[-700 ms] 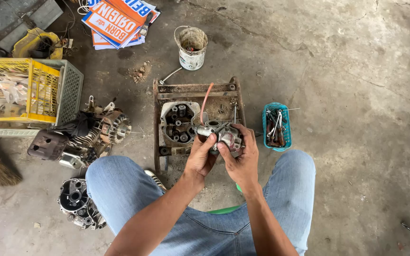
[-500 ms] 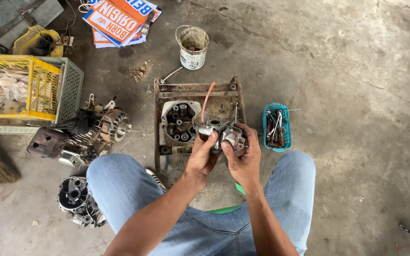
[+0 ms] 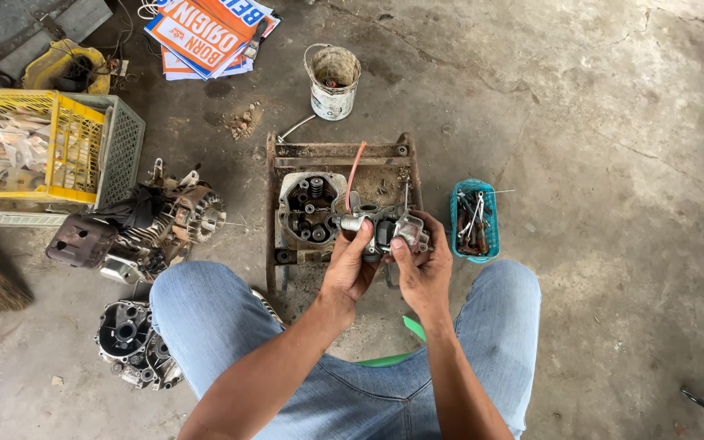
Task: Disassembling and cleaning a motorcycle engine component using a cloth and screwdriver
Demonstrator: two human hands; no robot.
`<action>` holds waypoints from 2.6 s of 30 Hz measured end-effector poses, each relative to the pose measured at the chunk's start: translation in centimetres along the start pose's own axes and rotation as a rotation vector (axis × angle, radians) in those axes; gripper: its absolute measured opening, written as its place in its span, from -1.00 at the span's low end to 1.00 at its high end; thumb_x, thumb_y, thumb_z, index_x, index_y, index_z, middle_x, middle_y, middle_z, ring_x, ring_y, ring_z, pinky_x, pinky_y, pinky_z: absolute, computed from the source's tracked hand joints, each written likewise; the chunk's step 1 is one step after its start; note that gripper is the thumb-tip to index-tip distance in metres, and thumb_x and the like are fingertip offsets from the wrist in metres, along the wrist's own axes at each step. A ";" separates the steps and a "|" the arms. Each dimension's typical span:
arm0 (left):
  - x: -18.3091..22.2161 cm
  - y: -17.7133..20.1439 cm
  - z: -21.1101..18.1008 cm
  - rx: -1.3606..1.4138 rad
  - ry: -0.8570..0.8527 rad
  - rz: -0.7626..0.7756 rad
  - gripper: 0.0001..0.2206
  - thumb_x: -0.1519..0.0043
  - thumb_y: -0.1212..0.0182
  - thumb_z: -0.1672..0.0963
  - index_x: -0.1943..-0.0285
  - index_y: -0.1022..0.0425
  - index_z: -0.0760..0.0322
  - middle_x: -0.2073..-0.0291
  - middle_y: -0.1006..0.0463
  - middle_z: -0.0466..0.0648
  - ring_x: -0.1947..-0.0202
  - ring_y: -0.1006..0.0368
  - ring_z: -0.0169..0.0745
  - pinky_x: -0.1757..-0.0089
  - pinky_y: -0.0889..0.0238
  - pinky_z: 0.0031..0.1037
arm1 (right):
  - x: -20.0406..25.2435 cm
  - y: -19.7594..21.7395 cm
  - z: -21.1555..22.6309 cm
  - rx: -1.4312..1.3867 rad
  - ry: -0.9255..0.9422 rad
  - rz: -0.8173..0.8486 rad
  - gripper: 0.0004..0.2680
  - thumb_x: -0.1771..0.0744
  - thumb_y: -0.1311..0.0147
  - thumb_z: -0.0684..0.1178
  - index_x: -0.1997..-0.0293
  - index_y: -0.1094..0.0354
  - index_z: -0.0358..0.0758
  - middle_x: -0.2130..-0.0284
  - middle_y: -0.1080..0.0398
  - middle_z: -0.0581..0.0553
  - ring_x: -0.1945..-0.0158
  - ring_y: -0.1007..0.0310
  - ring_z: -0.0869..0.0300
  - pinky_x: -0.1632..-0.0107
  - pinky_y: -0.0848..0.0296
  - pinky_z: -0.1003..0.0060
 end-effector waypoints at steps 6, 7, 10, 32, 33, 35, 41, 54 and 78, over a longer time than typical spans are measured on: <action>0.0 -0.2 0.1 0.016 0.003 -0.006 -0.69 -0.20 -0.42 0.09 0.09 -0.37 0.35 0.37 -0.55 0.16 0.44 -0.52 0.01 0.42 -0.44 -0.21 | -0.3 1.0 -1.8 -0.083 0.012 -0.017 -0.64 -0.38 -0.09 -0.08 -0.28 -0.13 -0.39 0.37 -0.44 -0.33 0.46 -0.59 0.07 0.36 -0.67 0.23; 0.1 -0.4 -0.1 0.016 0.002 -0.007 -0.69 -0.20 -0.42 0.09 0.09 -0.37 0.35 0.37 -0.55 0.16 0.44 -0.52 0.01 0.42 -0.44 -0.21 | -0.3 0.9 -1.8 -0.083 0.011 -0.015 -0.64 -0.38 -0.09 -0.08 -0.28 -0.13 -0.39 0.37 -0.44 -0.33 0.46 -0.59 0.07 0.36 -0.67 0.23; 0.2 -0.5 -0.2 0.025 0.004 -0.009 -0.68 -0.20 -0.42 0.09 0.08 -0.38 0.35 0.35 -0.56 0.17 0.42 -0.53 0.03 0.41 -0.46 -0.18 | -0.3 1.0 -2.0 -0.116 0.022 -0.021 -0.65 -0.38 -0.08 -0.05 -0.28 -0.14 -0.38 0.29 -0.46 -0.38 0.46 -0.58 0.05 0.34 -0.66 0.18; -1.9 2.3 -0.4 0.057 0.056 0.001 -0.52 -0.17 -0.38 -0.04 -0.11 -0.39 0.34 0.12 -0.57 0.16 0.13 -0.53 0.14 0.03 -0.45 0.22 | -0.5 2.7 -4.9 -0.722 -0.320 -0.027 -0.63 -0.40 0.06 0.27 0.00 -0.41 -0.29 0.29 -0.51 -0.34 0.32 -0.44 0.05 0.32 -0.46 0.27; -2.0 2.5 -0.6 0.047 0.054 0.009 -0.51 -0.18 -0.37 -0.05 -0.11 -0.40 0.34 0.11 -0.56 0.15 0.14 -0.52 0.13 0.03 -0.45 0.19 | -0.3 2.6 -5.0 -0.769 -0.352 -0.028 -0.65 -0.40 0.06 0.27 0.01 -0.41 -0.25 0.26 -0.52 -0.29 0.31 -0.43 0.05 0.31 -0.44 0.26; -2.0 2.6 -0.8 0.052 0.046 0.026 -0.52 -0.17 -0.37 -0.06 -0.10 -0.41 0.34 0.12 -0.58 0.16 0.14 -0.55 0.14 0.07 -0.49 0.17 | -0.3 2.7 -4.5 -0.803 -0.373 -0.031 -0.64 -0.38 0.04 0.28 0.03 -0.43 -0.25 0.26 -0.52 -0.31 0.30 -0.42 0.01 0.29 -0.43 0.22; -2.3 3.4 -1.5 0.017 0.021 0.076 -0.52 -0.19 -0.34 -0.05 -0.13 -0.40 0.33 0.11 -0.59 0.20 0.16 -0.56 0.15 0.14 -0.52 0.15 | -0.2 2.0 -3.6 -0.920 -0.379 -0.004 -0.63 -0.33 0.01 0.26 0.02 -0.47 -0.26 0.22 -0.53 -0.37 0.28 -0.39 -0.10 0.27 -0.38 0.13; -1.8 3.0 -2.1 -0.016 -0.016 0.128 -0.55 -0.24 -0.25 -0.01 -0.25 -0.39 0.20 0.01 -0.58 0.26 0.07 -0.55 0.23 0.17 -0.51 -0.01 | 0.1 1.9 -5.6 -1.009 -0.351 0.161 -0.48 -0.34 0.02 0.30 -0.35 -0.16 -0.28 0.04 -0.42 -0.33 0.33 -0.30 0.08 0.37 -0.28 0.31; -2.0 1.5 -2.4 0.062 0.113 0.261 -0.30 -0.14 -0.20 -0.20 -0.35 -0.36 0.25 0.03 -0.56 0.48 0.12 -0.57 0.45 0.32 -0.47 -0.18 | 0.4 1.4 -4.5 -1.059 -0.369 0.204 -0.54 -0.35 0.03 0.26 -0.29 -0.19 -0.27 -0.03 -0.36 -0.36 0.26 -0.27 0.05 0.37 -0.30 0.36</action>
Point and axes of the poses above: each hand's wrist, its own x-axis away from the middle knuckle, its own y-axis out of the back of the hand, z = x × y, the point moved 4 cm from there along -x, towards the middle knuckle
